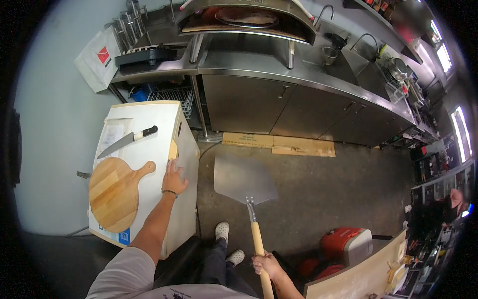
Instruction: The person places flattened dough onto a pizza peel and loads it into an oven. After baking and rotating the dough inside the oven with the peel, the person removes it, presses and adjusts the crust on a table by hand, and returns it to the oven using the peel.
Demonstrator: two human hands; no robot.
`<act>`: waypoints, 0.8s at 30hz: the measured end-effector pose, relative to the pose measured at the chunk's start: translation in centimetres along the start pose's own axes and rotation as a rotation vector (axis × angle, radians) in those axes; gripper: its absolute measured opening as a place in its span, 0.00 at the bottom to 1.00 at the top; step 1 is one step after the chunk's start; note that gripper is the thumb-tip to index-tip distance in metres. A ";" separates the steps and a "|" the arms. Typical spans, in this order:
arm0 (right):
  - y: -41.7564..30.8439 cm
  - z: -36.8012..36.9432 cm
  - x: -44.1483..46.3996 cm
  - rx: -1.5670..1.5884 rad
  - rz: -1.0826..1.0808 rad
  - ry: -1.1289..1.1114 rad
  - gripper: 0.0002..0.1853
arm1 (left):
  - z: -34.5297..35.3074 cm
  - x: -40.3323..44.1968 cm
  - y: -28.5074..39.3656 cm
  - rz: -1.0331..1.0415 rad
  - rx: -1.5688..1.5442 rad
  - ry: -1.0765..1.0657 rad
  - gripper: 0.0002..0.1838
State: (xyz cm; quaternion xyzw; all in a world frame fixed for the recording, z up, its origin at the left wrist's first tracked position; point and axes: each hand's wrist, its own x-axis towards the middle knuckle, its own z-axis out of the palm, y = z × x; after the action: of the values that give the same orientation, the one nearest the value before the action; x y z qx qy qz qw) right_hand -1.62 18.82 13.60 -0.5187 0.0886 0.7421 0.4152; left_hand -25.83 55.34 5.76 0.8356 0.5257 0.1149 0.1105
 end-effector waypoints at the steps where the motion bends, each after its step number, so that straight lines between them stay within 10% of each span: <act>1: -0.2 0.2 -0.1 0.003 0.001 -0.014 0.06 | -0.1 0.0 0.1 -0.002 0.011 -0.005 0.21; 24: -0.1 0.7 -1.1 0.029 0.047 -0.041 0.06 | -0.2 0.1 0.2 0.013 0.058 -0.014 0.20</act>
State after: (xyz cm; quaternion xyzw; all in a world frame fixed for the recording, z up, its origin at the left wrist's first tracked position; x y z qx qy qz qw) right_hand -1.90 18.66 14.89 -0.4951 0.1029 0.7609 0.4066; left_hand -25.67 55.33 6.00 0.8427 0.5224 0.0946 0.0890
